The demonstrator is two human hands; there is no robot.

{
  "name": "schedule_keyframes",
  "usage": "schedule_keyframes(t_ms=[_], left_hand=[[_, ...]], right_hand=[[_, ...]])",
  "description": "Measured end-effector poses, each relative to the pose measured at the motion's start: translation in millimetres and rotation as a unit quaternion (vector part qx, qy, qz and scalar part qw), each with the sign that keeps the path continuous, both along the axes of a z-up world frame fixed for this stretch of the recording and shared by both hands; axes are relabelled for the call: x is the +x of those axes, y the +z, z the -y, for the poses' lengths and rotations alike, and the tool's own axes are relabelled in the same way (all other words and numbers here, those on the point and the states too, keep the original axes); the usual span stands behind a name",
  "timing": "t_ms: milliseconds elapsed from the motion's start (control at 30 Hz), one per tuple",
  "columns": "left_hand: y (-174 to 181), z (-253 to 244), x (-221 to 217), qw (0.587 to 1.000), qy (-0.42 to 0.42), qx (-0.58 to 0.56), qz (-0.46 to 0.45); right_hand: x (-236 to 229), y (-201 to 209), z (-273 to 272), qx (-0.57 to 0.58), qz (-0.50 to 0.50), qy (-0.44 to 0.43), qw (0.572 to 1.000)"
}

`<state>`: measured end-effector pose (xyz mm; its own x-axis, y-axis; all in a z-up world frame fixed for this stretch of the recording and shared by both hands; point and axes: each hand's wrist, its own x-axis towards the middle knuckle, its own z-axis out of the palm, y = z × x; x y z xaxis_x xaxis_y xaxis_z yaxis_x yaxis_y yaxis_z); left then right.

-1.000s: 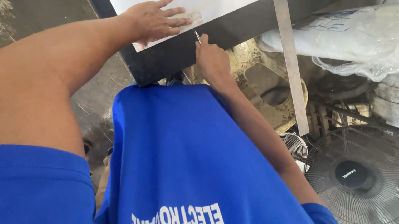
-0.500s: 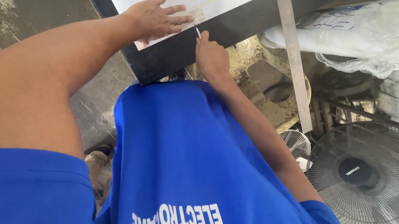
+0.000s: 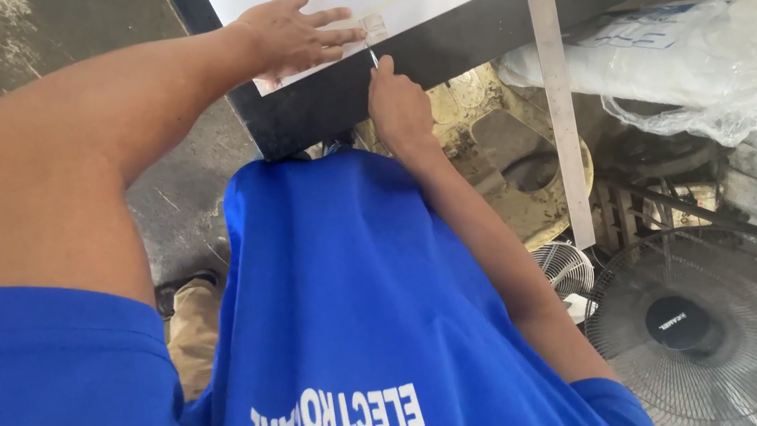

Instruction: The person uses a metal ruler and a utility knife to cut a large white sheet on a workbench. They align the ruler along pre-drawn lines and score the material multiple times to separate strips. The person removes the cut strips and continues cutting the remaining sheet.

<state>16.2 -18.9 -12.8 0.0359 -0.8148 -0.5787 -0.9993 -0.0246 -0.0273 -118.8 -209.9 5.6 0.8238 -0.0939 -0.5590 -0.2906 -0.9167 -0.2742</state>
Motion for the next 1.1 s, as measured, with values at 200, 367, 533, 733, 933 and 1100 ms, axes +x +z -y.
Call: schedule_keyframes(t_ms=[200,367,533,733,933,1100], left_hand=[[8.7,4.7,1.6,0.999,0.019,0.028,0.004],[8.7,3.3,0.9,0.999,0.023,0.023,-0.025],[3.2,0.8,0.4,1.0,0.016,0.026,-0.006],[10.7,1.4,4.5,0.999,0.015,0.031,-0.011],[10.7,2.5,4.6,0.999,0.003,0.038,-0.009],[11.9,0.8,4.6,0.999,0.016,0.029,-0.022]], right_hand=[[11.9,-5.7,6.1,0.022,0.0,0.01,1.0],[-3.6,-21.0,17.1,0.022,0.001,0.027,0.999],[-5.5,18.5,28.1,0.026,-0.022,0.039,0.999],[5.6,16.0,53.4,0.04,0.005,0.01,0.999],[10.3,14.4,49.9,0.036,0.007,0.015,0.999],[9.5,7.7,44.0,0.008,-0.002,0.02,1.0]])
